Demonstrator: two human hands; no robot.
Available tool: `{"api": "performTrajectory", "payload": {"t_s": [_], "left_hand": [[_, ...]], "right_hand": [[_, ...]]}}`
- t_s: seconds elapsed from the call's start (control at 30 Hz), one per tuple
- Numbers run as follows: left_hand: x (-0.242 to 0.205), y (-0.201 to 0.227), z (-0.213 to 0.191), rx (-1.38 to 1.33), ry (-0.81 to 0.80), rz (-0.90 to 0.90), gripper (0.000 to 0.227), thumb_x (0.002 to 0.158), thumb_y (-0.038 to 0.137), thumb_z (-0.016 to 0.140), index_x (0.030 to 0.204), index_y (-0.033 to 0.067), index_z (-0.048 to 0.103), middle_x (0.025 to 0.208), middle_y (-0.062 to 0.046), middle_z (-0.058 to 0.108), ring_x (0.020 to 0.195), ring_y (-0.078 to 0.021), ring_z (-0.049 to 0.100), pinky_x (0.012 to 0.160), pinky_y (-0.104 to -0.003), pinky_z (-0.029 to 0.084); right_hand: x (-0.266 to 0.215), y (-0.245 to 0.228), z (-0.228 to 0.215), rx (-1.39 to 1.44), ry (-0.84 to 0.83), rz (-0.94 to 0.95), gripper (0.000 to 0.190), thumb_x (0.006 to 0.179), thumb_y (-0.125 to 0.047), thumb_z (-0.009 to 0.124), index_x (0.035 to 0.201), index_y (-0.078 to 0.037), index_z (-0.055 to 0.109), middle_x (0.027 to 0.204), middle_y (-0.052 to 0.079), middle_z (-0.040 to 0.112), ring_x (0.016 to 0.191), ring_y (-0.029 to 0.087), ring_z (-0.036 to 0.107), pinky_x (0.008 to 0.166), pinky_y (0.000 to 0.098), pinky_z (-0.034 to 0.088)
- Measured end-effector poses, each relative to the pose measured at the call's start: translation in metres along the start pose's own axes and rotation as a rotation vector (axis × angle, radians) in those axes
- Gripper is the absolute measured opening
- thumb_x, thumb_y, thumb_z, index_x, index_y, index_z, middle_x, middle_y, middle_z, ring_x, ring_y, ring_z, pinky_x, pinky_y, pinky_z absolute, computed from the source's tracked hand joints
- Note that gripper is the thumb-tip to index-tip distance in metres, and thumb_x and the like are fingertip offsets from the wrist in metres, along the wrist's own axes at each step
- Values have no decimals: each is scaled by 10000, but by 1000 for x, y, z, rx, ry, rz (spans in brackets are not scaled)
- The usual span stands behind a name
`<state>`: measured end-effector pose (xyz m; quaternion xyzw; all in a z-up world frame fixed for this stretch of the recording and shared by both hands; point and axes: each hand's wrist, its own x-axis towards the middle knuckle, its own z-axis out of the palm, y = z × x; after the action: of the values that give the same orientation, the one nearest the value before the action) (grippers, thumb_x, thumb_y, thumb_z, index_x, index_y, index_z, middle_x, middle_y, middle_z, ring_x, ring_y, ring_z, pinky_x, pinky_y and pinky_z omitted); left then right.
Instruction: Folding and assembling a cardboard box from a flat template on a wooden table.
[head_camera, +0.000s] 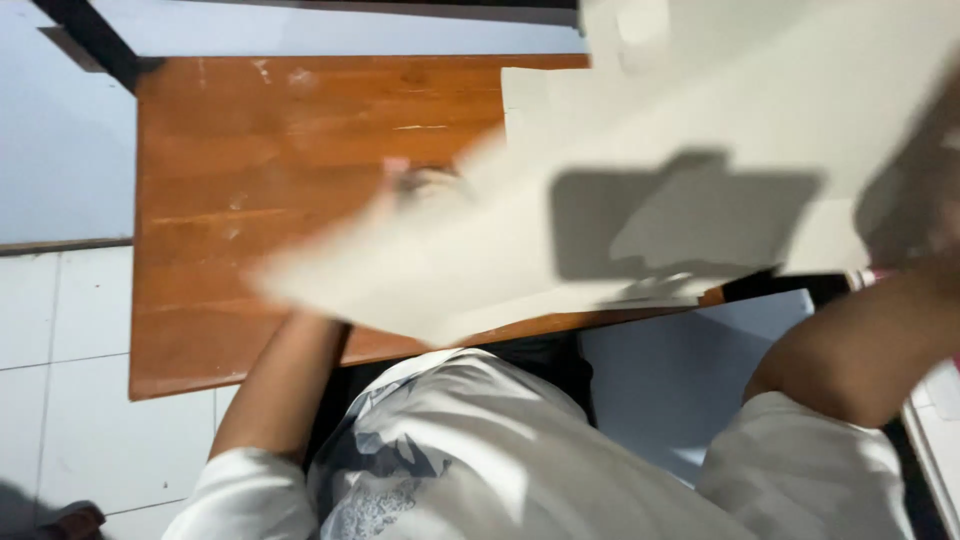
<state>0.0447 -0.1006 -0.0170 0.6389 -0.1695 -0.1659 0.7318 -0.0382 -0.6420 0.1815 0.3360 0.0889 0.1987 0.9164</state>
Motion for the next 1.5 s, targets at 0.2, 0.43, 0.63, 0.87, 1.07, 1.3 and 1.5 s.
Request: {"api": "performTrajectory", "payload": {"t_s": [0.2,0.43,0.63,0.87,1.07,1.3,1.5], "left_hand": [[-124,60,-94,-634,777,-26,1200,716,820,684,1619,122,316,1355,-281,635,1210,-378,726,998,-441,628],[-146,34,-155,351,455,-91,510,957,57,708,1425,63,507,1085,-200,652,1012,-361,679,864,-508,563],[-129,29,-149,962,608,-83,633,873,81,803,1418,52,482,1122,-298,663,1050,-513,666,823,-588,538],[-61,28,-82,1677,467,-30,737,870,610,714,1379,127,485,1353,-156,528,1246,-416,465,787,-581,486],[-44,17,-48,1378,109,-404,825,969,703,159,1662,262,83,1719,-110,-98,1519,-429,-202,1133,-762,-77],[-49,4,-42,1459,243,-269,762,1008,663,162,1652,256,180,1720,-105,33,1536,-437,-72,1072,-848,-9],[-52,7,-37,1497,256,-345,746,999,668,128,1645,298,176,1720,-81,59,1538,-430,-40,1022,-890,35]], "right_hand": [[131,28,-168,-1150,-19,-250,217,1169,-55,589,1377,-13,543,1173,181,537,995,293,511,864,394,412],[182,13,-330,-2418,76,-538,445,973,-269,691,1301,-108,436,1031,104,654,884,206,637,775,343,490],[184,65,-310,-3184,123,-647,755,892,-103,751,1527,-113,343,1366,189,516,1160,408,567,882,537,507],[240,86,-305,-3407,50,-44,743,1043,-533,463,1601,-103,226,1652,172,280,1516,412,193,1170,628,218],[268,72,-331,-3574,-119,100,796,1060,-624,369,1656,-166,108,1723,172,45,1581,365,-23,1235,598,-2],[287,69,-320,-3493,-418,16,808,1019,-625,511,1578,-74,318,1681,181,210,1559,363,98,1231,587,74],[275,79,-315,-3184,-866,-468,635,871,-374,912,1295,-72,549,1479,85,525,1438,343,385,1167,561,293]]}}
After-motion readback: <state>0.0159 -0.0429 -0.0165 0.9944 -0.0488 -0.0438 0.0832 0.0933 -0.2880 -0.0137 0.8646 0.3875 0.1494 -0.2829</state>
